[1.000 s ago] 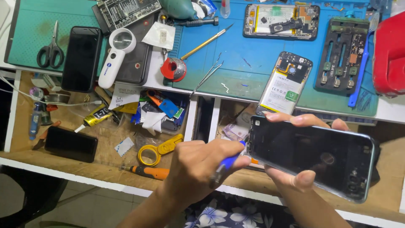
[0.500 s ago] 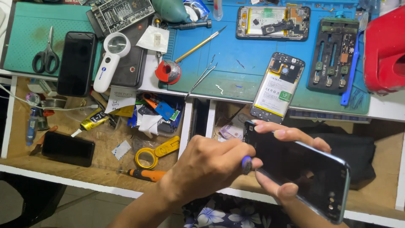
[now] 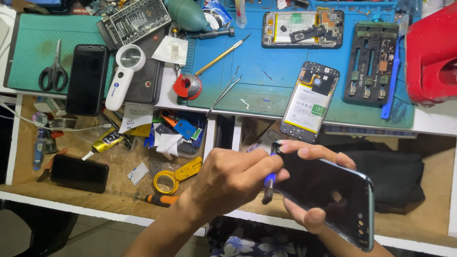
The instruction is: Repairing a smartphone by prying the back cover and using a screwdriver on internal components
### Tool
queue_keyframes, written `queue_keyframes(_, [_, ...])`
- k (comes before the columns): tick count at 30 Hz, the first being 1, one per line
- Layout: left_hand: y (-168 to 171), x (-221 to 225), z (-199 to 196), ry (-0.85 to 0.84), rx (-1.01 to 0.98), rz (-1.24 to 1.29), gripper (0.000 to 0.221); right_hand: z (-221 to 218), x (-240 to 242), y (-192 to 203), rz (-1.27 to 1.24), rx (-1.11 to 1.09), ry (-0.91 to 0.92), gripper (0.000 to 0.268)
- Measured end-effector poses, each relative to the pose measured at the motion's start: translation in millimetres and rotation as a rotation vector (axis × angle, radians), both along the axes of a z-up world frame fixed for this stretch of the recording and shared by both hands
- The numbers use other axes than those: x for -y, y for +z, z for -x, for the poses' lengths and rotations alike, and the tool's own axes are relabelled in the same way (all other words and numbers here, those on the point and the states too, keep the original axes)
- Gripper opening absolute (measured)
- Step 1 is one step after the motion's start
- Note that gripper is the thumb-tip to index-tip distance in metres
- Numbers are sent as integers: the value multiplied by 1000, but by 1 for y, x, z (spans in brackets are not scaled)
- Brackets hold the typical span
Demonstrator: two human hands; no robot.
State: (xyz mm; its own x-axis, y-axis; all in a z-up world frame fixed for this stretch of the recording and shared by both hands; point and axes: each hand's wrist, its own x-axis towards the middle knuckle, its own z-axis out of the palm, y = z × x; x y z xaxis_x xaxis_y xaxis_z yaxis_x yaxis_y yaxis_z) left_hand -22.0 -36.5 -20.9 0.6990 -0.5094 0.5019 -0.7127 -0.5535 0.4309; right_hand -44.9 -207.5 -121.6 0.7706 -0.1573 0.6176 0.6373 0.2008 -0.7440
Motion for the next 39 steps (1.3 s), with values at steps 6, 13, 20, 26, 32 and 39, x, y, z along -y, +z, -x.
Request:
queue_keyframes(6, [1, -2, 5, -33, -166, -58, 20, -4, -7, -9, -136, -12, 38, 71])
queue_keyframes(13, [13, -11, 5, 227, -6, -87, 17, -12, -8, 19, -36, -93, -128, 76])
queue_keyframes(20, [7, -2, 13, 119, -115, 43, 17, -8, -3, 24, 28, -237, -30, 78])
queue_keyframes(26, [2, 2, 1, 140, -8, 47, 17, -5, 1, 25, 33, -241, 27, 82])
queue_keyframes(32, [5, 1, 8, 74, -100, 59, 15, 1, 12, 26, 60, -307, 121, 82])
queue_keyframes(39, [8, -4, 4, 108, -64, 104, 12, -3, 7, 24, 79, -259, 13, 86])
